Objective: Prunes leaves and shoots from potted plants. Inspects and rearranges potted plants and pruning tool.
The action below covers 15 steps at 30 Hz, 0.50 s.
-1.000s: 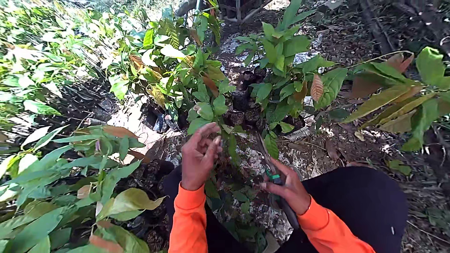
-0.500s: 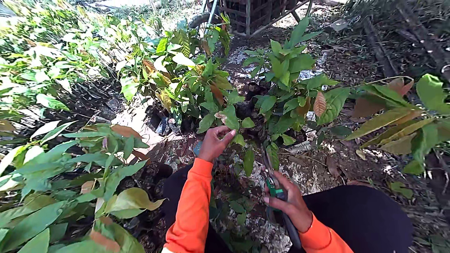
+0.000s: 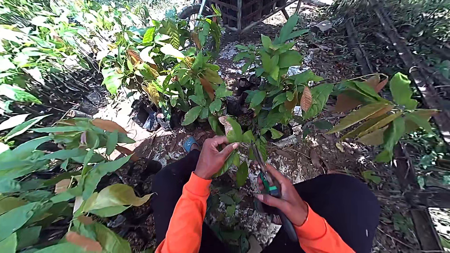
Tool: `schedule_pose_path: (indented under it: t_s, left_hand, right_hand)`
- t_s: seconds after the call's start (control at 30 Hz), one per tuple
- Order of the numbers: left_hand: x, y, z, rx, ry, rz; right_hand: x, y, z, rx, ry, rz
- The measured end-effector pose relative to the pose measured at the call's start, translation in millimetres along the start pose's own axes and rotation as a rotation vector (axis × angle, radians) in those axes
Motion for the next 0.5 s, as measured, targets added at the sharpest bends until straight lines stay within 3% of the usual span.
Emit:
schedule_pose_path:
  t_s: [0.2, 0.5]
  left_hand:
    - [2.4, -9.1, -12.7, 0.171, -0.032, 0.228]
    - [-7.6, -10.4, -5.9, 0.339, 0.05, 0.259]
  right_hand:
    - [19.3, -8.4, -26.8, 0.139, -0.218, -0.03]
    - [38.1, -7.8, -25.3, 0.217, -0.399, 0.04]
Point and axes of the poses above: each hand's wrist, its own y-axis towards the middle knuckle, its own z-axis out of the palm, x = y × z, the point moved 3 cm from there along y, towards the middle knuckle, and after that the axes turned 2 degrees about x, right-handed, at the moved point
